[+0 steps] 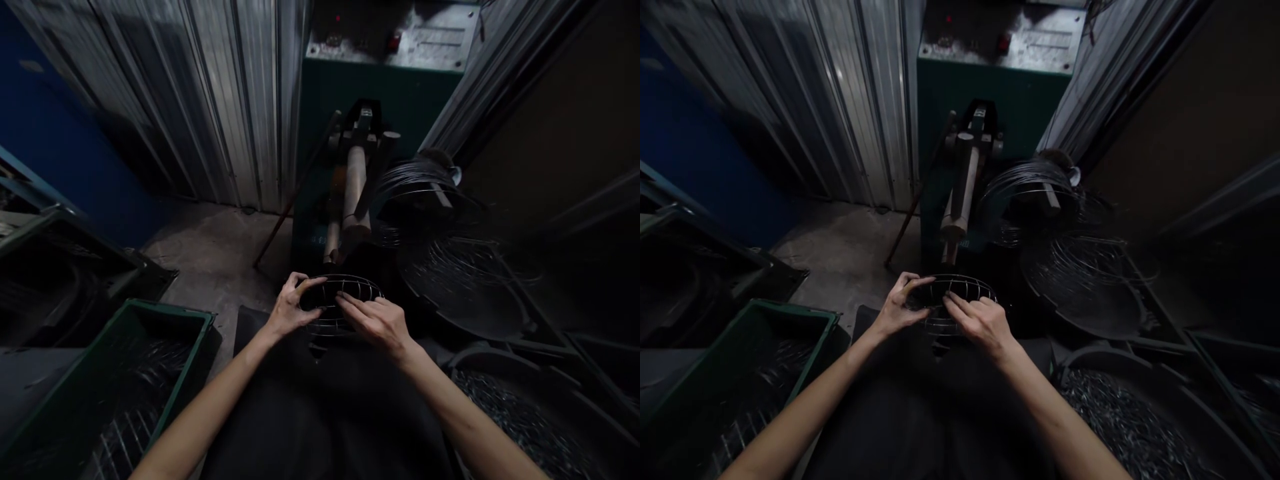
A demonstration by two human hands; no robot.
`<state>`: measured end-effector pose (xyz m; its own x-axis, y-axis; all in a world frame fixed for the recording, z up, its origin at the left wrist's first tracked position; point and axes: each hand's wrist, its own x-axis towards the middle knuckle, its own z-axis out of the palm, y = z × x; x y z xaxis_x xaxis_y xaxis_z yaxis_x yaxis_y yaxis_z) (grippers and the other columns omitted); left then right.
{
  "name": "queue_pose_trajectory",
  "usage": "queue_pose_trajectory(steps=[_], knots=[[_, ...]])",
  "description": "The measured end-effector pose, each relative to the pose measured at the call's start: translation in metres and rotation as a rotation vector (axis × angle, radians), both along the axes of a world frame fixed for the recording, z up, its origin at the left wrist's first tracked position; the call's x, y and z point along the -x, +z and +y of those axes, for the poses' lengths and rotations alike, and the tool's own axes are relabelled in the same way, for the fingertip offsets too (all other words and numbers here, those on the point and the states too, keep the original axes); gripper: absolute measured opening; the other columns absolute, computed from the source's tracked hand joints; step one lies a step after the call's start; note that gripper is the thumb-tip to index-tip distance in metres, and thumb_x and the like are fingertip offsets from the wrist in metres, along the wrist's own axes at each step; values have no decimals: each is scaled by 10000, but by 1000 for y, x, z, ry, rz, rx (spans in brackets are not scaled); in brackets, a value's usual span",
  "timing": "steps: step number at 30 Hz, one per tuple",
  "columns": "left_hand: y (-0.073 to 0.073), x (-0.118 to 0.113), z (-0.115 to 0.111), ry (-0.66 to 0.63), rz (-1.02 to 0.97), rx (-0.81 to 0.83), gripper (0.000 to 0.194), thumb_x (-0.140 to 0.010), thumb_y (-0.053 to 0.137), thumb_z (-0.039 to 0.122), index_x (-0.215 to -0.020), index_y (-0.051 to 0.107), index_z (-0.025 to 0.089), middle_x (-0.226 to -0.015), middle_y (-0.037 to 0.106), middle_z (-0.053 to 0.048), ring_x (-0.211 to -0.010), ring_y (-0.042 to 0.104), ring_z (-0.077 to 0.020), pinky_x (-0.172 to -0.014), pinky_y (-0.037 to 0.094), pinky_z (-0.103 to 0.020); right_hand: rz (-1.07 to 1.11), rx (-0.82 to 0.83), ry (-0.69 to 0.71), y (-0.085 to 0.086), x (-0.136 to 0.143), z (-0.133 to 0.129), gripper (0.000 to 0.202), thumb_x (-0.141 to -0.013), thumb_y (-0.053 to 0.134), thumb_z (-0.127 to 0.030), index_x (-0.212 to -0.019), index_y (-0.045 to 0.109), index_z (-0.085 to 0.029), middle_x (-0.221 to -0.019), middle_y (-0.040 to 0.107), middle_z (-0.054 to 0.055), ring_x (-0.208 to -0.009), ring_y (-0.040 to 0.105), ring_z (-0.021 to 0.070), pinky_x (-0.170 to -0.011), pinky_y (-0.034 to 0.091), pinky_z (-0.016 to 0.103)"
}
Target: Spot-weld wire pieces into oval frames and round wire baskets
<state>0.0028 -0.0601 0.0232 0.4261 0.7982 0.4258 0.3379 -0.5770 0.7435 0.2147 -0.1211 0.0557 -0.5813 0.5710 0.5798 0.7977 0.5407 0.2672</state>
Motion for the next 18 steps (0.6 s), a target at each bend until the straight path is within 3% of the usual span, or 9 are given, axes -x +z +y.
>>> queue_pose_trajectory(steps=[18], knots=[[-11,-6,18,-5,-53,-46,597,-684,728,192,-1238,526,290,-1065,467,-33,-1005,546,-190,-886,512,-351,20,0,-38,-2,-1,7,354,-886,512,-93,-1167,646,-262,-1180,660,14,-577,564,66,-551,374,261]])
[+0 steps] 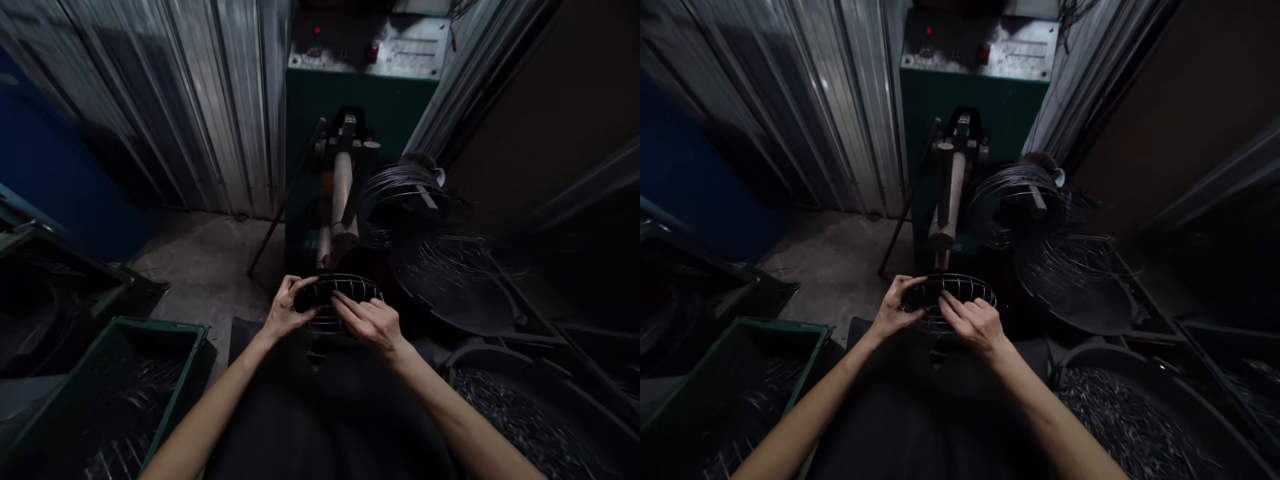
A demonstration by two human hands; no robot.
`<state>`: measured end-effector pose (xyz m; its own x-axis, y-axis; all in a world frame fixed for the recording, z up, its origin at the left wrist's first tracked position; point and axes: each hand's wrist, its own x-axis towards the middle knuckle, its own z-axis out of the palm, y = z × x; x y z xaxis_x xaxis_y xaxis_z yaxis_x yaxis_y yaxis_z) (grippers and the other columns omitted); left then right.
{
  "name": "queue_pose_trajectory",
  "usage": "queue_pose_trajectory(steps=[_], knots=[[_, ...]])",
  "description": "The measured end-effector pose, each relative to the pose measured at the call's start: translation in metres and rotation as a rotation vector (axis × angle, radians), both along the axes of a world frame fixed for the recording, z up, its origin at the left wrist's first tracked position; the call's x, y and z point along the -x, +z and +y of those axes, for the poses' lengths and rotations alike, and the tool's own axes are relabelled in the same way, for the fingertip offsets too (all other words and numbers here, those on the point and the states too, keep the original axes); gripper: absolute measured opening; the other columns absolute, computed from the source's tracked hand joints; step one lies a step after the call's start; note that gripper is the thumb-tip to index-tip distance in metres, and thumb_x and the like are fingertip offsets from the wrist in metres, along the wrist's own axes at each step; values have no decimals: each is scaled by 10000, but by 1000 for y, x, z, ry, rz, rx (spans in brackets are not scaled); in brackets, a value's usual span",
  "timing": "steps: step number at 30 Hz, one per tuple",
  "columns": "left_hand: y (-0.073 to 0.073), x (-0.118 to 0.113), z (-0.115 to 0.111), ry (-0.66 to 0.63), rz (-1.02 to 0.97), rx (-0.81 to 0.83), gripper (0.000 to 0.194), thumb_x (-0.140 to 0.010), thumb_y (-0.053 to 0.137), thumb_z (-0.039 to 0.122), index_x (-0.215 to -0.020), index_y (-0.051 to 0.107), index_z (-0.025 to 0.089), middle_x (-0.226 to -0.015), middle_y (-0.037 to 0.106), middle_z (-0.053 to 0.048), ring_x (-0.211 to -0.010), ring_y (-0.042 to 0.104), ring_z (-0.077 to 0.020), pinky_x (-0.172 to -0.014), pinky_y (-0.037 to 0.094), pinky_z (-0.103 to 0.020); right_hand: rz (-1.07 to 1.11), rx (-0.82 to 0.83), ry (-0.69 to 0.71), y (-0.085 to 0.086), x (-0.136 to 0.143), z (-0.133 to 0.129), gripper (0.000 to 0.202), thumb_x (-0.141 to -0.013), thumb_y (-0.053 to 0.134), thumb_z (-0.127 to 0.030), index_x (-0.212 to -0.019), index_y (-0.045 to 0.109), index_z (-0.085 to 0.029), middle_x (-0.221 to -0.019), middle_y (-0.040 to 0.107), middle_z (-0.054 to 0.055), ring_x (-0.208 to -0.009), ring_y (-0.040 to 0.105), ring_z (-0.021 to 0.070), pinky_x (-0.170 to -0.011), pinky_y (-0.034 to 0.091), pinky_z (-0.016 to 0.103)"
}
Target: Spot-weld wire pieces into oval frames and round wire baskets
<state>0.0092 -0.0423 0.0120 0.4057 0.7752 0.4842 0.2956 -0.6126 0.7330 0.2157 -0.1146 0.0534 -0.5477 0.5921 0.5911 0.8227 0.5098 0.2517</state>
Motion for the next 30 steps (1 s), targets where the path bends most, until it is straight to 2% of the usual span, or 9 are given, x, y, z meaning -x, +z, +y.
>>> queue_pose_trajectory(steps=[4,8,15,24,30], knots=[[0,-2,4,-4,-5,-10,601,-682,737,195,-1238,525,286,-1059,469,-30,-1004,548,-187,-890,511,-351,-31,9,-47,-2,0,2,336,-900,491,-108,-1140,659,-272,-1184,657,-3,-583,559,63,-563,375,262],[2,-3,6,-12,-3,-8,599,-684,733,191,-1239,525,275,-1053,477,-33,-995,552,-186,-881,513,-348,-41,-71,-24,-2,0,3,311,-886,509,-92,-1096,676,-249,-1177,659,-9,-564,537,63,-563,373,267],[2,-4,4,-11,14,16,610,-676,737,195,-1243,530,282,-1056,458,-33,-984,547,-186,-883,508,-344,-77,-113,-33,-3,-3,4,300,-889,506,-97,-1083,673,-252,-1197,641,-22,-559,528,58,-567,368,262],[-5,-7,25,-1,6,-4,611,-673,740,207,-1244,532,280,-1048,457,-34,-1001,533,-196,-886,493,-342,-35,-196,31,-8,-5,27,287,-844,567,-59,-1061,684,-208,-1130,686,19,-549,509,59,-566,350,262],[-6,-3,32,-20,18,-29,619,-664,721,160,-1249,543,258,-1071,447,-42,-1003,528,-202,-893,481,-354,-83,-191,14,-12,-6,31,290,-872,547,-98,-1078,685,-248,-1166,666,-7,-556,509,55,-572,368,256]])
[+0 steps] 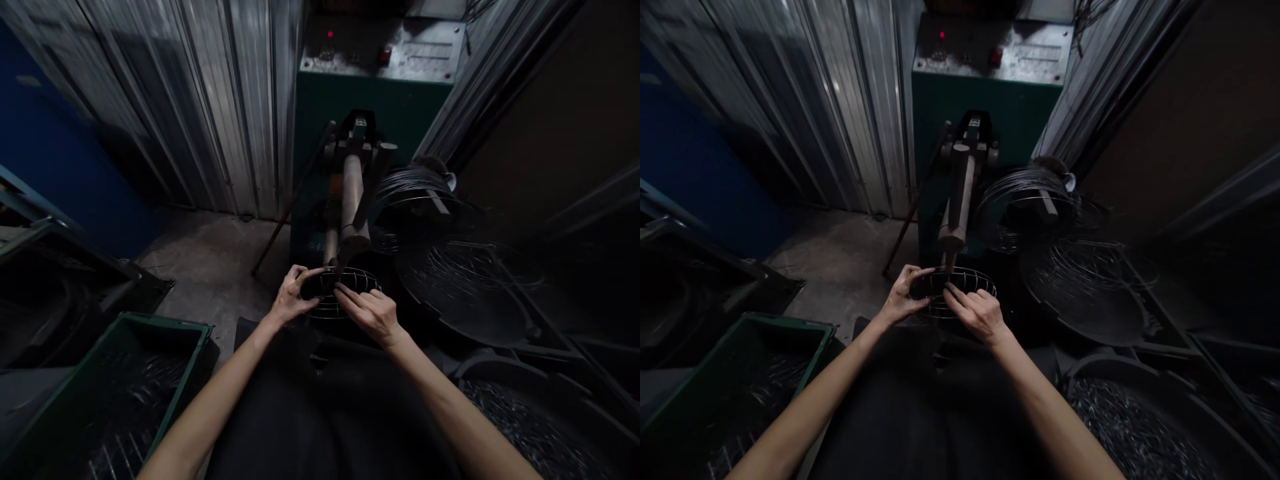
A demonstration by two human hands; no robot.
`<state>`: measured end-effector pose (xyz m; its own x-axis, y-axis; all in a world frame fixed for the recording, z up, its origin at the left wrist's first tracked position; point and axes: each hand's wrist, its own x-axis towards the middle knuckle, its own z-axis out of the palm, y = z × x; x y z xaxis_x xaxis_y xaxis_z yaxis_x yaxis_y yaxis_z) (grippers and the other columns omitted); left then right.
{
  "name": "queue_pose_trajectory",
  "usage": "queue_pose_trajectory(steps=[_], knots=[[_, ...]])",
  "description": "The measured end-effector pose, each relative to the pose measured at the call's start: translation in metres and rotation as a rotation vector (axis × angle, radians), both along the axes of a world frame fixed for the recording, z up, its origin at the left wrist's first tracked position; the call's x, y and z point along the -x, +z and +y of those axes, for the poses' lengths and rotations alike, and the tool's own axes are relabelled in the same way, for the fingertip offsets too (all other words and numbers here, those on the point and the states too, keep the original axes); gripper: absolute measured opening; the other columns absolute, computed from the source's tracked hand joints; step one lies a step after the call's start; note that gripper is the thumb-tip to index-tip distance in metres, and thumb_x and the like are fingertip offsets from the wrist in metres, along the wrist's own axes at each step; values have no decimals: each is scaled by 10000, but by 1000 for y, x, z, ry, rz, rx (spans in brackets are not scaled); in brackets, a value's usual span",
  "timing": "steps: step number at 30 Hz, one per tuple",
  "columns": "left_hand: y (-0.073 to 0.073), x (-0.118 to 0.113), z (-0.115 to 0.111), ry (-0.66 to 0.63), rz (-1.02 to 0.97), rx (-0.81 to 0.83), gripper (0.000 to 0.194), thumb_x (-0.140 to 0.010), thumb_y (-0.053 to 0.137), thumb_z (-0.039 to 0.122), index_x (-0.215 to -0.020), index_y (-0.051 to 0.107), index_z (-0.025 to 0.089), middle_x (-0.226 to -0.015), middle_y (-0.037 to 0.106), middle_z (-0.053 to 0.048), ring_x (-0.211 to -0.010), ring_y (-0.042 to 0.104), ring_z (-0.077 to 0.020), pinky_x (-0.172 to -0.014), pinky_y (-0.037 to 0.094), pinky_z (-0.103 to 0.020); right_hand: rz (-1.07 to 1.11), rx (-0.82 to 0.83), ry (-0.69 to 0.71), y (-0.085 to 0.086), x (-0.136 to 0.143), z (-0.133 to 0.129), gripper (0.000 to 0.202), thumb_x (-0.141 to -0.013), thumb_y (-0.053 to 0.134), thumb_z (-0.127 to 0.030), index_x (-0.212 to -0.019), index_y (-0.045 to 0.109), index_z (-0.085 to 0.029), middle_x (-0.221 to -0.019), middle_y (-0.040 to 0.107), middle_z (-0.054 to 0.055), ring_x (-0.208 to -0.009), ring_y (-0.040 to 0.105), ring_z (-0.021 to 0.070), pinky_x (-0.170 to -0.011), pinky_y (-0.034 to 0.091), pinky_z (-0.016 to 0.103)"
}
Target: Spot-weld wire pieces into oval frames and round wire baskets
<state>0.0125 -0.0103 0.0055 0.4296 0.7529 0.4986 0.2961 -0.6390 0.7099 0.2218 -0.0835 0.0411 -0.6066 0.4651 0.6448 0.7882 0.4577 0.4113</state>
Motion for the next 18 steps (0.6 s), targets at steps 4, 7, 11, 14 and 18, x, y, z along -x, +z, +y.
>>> queue_pose_trajectory(steps=[4,7,11,14,18], knots=[[3,1,3,-13,11,-5,606,-681,720,176,-1254,542,263,-1080,453,-42,-1019,530,-204,-910,479,-352,3,-13,3,-2,0,3,292,-872,546,-95,-1084,682,-242,-1150,676,-11,-555,508,59,-569,371,260],[1,8,6,-58,37,-26,604,-708,723,221,-1272,519,288,-1115,451,-43,-1075,515,-215,-958,456,-372,19,-17,-9,-3,6,6,311,-880,528,-89,-1092,678,-260,-1108,695,-18,-541,503,60,-568,367,257],[-16,25,13,-124,-3,-18,876,-687,763,320,-1419,283,304,-1252,415,-74,-1188,455,-247,-1054,378,-442,75,26,-61,3,6,-14,324,-877,530,-91,-1117,663,-264,-1154,673,-18,-539,540,53,-563,374,250],[-38,31,15,-66,-44,10,929,-696,746,337,-1442,195,282,-1256,419,-93,-1174,466,-244,-1045,383,-458,295,165,-213,2,-22,-65,344,-881,563,-193,-1215,604,-264,-1154,676,8,-703,652,92,-618,426,230],[-57,22,10,34,-154,44,923,-669,761,316,-1416,221,269,-1162,474,-71,-1058,527,-201,-977,446,-413,694,283,-861,-34,-94,-167,351,-875,480,-453,-1005,692,-205,-866,741,92,-644,683,218,-553,472,308]])
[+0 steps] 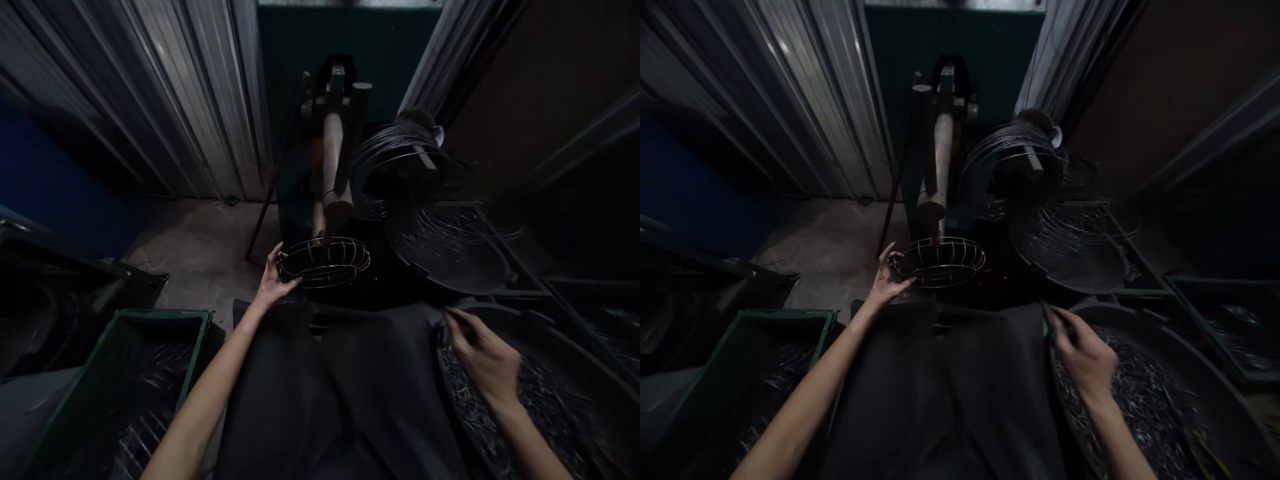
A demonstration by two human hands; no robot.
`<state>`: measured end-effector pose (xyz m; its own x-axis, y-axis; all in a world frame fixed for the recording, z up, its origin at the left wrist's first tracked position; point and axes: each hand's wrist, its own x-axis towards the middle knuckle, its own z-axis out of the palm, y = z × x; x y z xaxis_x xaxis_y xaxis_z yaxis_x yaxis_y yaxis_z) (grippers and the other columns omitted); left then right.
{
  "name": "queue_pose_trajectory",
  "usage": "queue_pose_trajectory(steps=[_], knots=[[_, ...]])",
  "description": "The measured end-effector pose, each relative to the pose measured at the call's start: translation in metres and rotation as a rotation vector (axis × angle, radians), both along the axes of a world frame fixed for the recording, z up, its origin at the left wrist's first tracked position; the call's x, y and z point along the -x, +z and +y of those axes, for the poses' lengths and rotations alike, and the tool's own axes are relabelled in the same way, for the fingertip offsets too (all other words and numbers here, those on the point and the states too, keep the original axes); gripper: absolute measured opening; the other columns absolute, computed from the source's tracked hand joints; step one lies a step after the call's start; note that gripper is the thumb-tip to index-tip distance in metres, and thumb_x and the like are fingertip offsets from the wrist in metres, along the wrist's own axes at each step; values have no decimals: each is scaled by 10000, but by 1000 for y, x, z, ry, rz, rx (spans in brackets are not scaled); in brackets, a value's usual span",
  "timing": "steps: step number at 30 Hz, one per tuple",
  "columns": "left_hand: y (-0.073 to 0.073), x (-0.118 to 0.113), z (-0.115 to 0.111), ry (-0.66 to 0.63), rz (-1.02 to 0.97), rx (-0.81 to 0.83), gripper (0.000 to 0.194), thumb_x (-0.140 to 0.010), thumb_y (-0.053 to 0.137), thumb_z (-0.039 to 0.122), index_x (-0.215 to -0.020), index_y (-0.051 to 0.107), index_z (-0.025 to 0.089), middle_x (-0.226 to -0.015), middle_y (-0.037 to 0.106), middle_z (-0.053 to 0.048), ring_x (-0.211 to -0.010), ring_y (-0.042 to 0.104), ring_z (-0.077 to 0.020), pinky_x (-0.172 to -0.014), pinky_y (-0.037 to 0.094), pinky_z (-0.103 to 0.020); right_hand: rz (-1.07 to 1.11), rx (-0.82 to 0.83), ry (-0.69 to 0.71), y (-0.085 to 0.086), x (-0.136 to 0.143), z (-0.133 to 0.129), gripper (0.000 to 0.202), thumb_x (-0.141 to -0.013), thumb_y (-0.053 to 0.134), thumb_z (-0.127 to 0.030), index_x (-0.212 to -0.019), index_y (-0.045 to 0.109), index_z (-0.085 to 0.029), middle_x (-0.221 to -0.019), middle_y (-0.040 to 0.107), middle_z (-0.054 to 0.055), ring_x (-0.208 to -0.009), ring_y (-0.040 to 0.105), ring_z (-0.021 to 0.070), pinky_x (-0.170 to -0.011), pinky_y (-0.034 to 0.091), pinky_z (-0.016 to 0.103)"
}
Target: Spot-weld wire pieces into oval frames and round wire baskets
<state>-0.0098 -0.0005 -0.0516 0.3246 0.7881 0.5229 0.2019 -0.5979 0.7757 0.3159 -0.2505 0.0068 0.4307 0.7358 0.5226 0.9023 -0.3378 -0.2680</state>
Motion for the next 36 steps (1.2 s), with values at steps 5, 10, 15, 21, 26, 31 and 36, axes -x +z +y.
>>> queue_pose_trajectory(steps=[5,10,15,21,26,31,36], knots=[[1,-7,-13,103,-134,30,829,-655,749,252,-1351,298,253,-1058,493,-39,-967,567,-165,-913,488,-354,301,629,-238,-79,-58,-98,359,-715,500,-582,-746,676,-271,-591,680,59,-580,667,288,-560,511,382],[7,4,-37,108,-149,-30,684,-653,734,246,-1239,380,243,-1160,441,-73,-978,588,-179,-891,514,-363,433,708,-242,-121,-59,-133,302,-655,503,-501,-719,668,-256,-740,724,88,-772,691,302,-713,526,380],[23,7,-59,93,-129,0,724,-655,758,280,-1257,357,249,-1121,485,-60,-958,611,-176,-863,535,-355,436,707,-393,-111,-75,-146,408,-683,435,-525,-795,684,-221,-703,711,114,-664,673,322,-620,503,397],[49,4,-62,85,2,-31,517,-694,735,270,-1154,507,210,-1074,575,-56,-998,608,-197,-915,508,-364,281,169,-308,-44,-31,-113,536,-773,402,-650,-832,685,-198,-853,722,118,-731,677,295,-662,515,388],[61,-10,-68,126,63,-94,456,-697,723,274,-1116,557,201,-1101,567,-67,-1042,586,-216,-919,500,-380,443,44,111,-39,34,-60,381,-844,479,-564,-857,671,-235,-826,727,44,-719,684,225,-691,545,340],[67,-21,-69,90,131,-136,462,-691,720,234,-1127,570,204,-1106,558,-77,-1058,574,-227,-928,485,-394,604,89,339,-13,64,-12,297,-847,542,-487,-899,676,-228,-820,728,22,-729,689,192,-656,555,288],[74,-26,-69,28,296,-143,480,-691,713,218,-1150,574,229,-1140,543,-85,-1096,545,-256,-937,448,-421,562,50,709,50,96,59,186,-882,555,-320,-964,686,-215,-906,730,27,-799,690,159,-731,549,253]])
